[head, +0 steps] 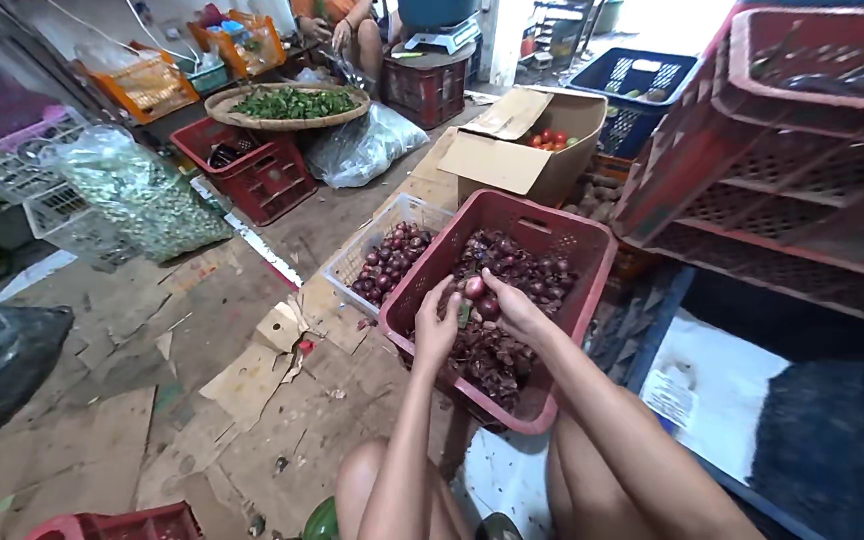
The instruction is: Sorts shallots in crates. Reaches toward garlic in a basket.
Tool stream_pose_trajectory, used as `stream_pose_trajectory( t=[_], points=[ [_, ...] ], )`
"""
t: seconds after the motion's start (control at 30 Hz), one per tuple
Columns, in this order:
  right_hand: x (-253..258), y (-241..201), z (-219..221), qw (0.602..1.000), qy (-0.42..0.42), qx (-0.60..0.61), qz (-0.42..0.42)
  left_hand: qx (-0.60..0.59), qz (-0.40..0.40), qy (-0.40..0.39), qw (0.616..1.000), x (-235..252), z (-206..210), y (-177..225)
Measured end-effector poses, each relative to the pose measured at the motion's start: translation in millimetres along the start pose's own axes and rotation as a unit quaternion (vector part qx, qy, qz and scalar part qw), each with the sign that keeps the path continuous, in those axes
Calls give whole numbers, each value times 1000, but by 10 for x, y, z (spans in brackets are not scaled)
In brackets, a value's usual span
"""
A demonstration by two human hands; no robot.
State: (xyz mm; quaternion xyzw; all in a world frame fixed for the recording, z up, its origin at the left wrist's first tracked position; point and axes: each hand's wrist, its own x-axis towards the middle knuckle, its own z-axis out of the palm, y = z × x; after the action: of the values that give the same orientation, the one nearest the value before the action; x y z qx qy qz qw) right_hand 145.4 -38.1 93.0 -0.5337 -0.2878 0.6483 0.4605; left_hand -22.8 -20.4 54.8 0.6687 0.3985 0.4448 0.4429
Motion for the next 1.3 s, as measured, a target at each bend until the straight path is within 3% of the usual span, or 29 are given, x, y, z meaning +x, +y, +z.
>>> stream_pose_trajectory(
  t=[0.23, 0.3, 0.37, 0.47, 0.53, 0.6, 0.67, 0.7, 0.8, 0.87, 0.9, 0.97, 1.03, 1.1, 1.2, 1.3],
  points=[
    [-42, 46, 60, 982, -100, -157, -27, -76, 26, 87, 993, -24, -85, -76],
    [-40, 79, 50, 970, -134, -194, -54, -61, 15, 106, 992, -17, -108, -114],
    [-11, 163, 66, 952, -109, -261, -119, -5, -7, 127, 992, -33, -76, -146],
    [19, 301, 82, 857, -55, -436, -268, 25, -69, 123, 990, -55, -21, -196],
    [16, 343, 108, 800, -41, -496, -336, -50, -126, 109, 985, -55, 8, -169],
    [-7, 352, 136, 769, -38, -518, -374, -160, -172, 80, 969, -59, -17, -129],
    [-29, 364, 165, 767, -38, -511, -386, -200, -177, 57, 962, -55, -59, -119],
    [-35, 375, 188, 780, -33, -497, -378, -155, -158, 53, 974, -49, -81, -127],
    [-27, 421, 305, 866, -17, -390, -312, 31, -104, 63, 992, -25, -116, -82],
    [22, 449, 324, 899, -27, -328, -288, 2, -106, 67, 992, -9, -108, -97],
    [41, 446, 302, 892, -45, -337, -298, -18, -114, 63, 991, 3, -118, -118],
    [22, 416, 255, 828, -72, -438, -342, 15, -133, 57, 989, -4, -177, -217],
    [-2, 382, 232, 775, -33, -527, -347, 86, -139, 66, 984, -24, -213, -295],
    [41, 332, 180, 775, 17, -550, -311, 81, -156, 74, 982, 5, -188, -317],
    [117, 251, 48, 761, 12, -585, -281, 20, -147, 25, 989, 48, -127, -318],
    [82, 252, 50, 754, -12, -591, -284, -154, -155, -42, 975, 15, -17, -265]
  ],
)
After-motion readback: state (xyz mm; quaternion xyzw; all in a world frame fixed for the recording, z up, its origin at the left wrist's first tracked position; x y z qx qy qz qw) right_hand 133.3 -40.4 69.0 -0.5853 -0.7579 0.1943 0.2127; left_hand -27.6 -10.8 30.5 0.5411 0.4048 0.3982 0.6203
